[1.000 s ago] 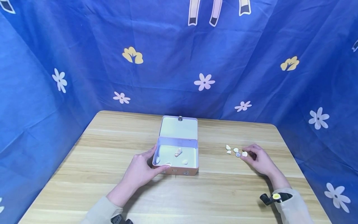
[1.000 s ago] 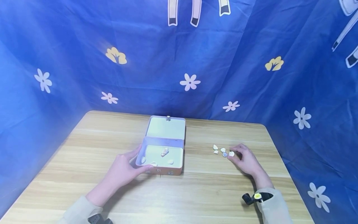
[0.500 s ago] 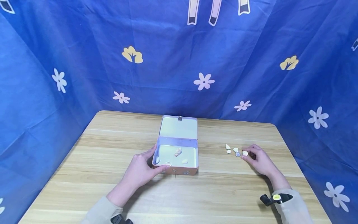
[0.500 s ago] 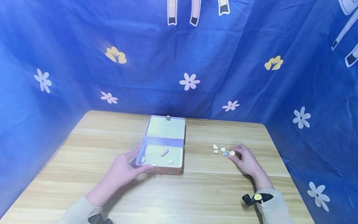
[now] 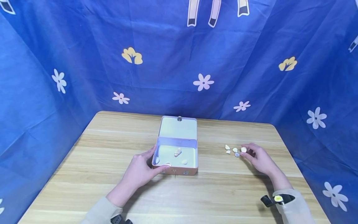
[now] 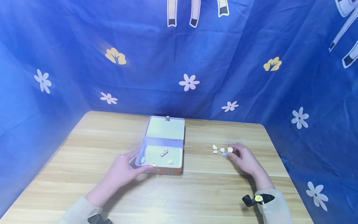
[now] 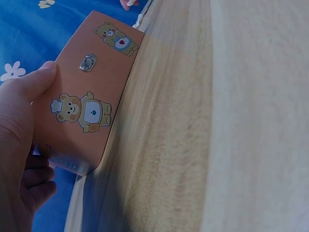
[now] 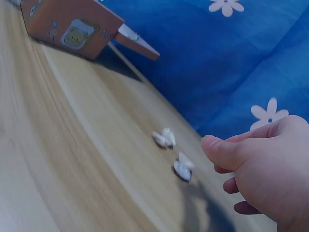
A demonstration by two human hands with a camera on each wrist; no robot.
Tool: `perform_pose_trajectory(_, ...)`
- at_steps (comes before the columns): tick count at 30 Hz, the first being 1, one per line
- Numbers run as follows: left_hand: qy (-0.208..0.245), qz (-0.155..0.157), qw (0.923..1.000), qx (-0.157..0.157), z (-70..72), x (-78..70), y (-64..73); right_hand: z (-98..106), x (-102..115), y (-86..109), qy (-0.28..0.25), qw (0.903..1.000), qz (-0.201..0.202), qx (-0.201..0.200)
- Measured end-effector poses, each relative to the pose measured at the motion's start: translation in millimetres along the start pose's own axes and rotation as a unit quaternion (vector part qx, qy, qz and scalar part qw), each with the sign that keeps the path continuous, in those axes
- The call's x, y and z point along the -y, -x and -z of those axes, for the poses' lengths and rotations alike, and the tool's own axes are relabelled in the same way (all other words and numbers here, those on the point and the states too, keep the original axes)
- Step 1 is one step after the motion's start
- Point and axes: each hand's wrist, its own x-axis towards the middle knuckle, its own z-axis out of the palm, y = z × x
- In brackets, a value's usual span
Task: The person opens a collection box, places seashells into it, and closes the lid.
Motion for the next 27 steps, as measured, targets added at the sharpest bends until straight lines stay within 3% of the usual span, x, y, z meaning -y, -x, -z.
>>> perform_pose_trajectory(15,0.003,-0.007,1.0,-0.003,-0.7,-0.3,0.2,4,53,-17.9,-0.01,0.9979,0.064,0.001)
perform_pose_trajectory(27,0.003,0.001,1.0,0.001,-1.4,0.5,0.2,-5,96,-33.6,-0.03,0.9938,0.107,0.011)
